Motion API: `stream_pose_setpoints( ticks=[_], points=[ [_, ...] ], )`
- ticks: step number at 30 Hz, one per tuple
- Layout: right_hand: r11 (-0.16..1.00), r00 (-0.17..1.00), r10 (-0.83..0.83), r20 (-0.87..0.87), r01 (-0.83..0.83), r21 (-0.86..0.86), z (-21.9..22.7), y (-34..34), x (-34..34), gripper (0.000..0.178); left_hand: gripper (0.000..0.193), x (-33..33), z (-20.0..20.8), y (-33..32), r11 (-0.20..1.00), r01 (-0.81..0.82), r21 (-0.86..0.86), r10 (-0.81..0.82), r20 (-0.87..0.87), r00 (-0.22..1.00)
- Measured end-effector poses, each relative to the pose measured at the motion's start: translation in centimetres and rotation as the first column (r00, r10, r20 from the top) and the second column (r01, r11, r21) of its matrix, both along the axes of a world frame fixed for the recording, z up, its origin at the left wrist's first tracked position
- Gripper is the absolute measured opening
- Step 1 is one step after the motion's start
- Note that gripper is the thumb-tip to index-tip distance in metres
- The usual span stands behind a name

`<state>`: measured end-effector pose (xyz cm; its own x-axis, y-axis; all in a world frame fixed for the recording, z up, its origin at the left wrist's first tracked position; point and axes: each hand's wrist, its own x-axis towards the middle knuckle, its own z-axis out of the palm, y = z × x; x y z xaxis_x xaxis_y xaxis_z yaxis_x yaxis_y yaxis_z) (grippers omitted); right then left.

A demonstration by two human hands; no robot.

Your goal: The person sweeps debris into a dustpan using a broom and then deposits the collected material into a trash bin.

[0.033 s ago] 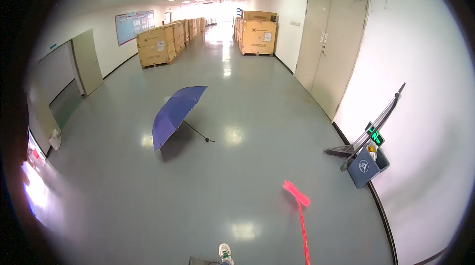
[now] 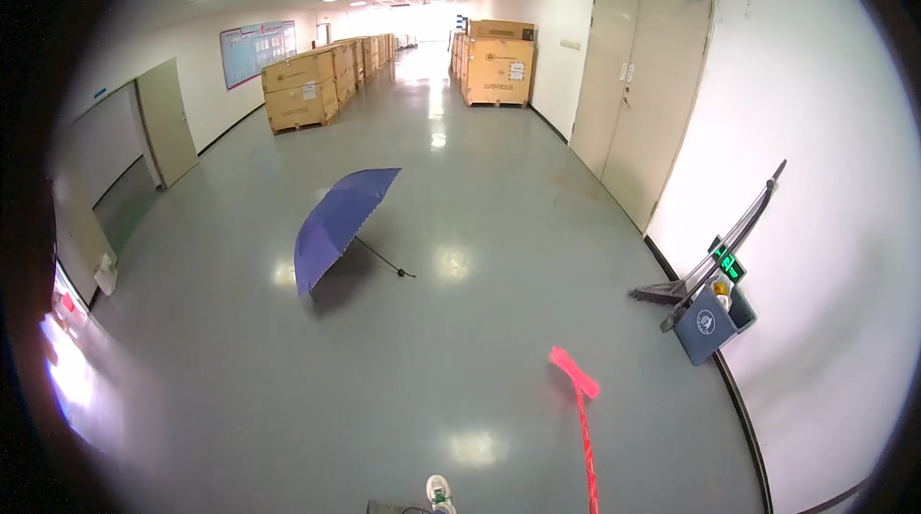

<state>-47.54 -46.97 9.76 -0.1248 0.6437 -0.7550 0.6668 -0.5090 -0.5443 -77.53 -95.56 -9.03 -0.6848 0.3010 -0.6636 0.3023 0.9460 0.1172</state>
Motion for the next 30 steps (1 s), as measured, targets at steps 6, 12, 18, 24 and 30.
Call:
stream_pose_setpoints(
  ticks=[6,12,18,24,30],
  points=[
    [0.994,0.989,-0.101,-0.105,0.106,0.040,-2.4,5.4,-9.3,0.022,0.019,-10.2,-3.5,3.9,0.975,0.117,0.187,-0.115,-0.020,0.993],
    [0.996,0.998,-0.065,-0.018,0.066,0.053,-1.5,9.4,-13.4,0.024,0.019,-22.4,-8.1,11.9,0.936,0.192,0.297,-0.199,-0.006,0.980],
    [0.946,0.983,0.124,0.137,-0.159,0.281,-9.4,18.4,-15.8,0.030,0.019,-33.7,-6.9,31.7,0.925,0.268,0.269,-0.272,-0.023,0.962],
    [0.934,0.951,0.197,0.238,-0.255,0.248,-8.4,35.0,-25.2,0.034,0.018,-42.7,-1.1,50.3,0.933,0.249,0.259,-0.246,-0.046,0.968],
    [0.938,0.972,0.186,0.143,-0.219,0.269,-5.5,51.5,-32.4,0.034,0.014,-49.8,-2.9,68.8,0.893,-0.263,0.364,0.281,0.005,0.960]
  ],
)
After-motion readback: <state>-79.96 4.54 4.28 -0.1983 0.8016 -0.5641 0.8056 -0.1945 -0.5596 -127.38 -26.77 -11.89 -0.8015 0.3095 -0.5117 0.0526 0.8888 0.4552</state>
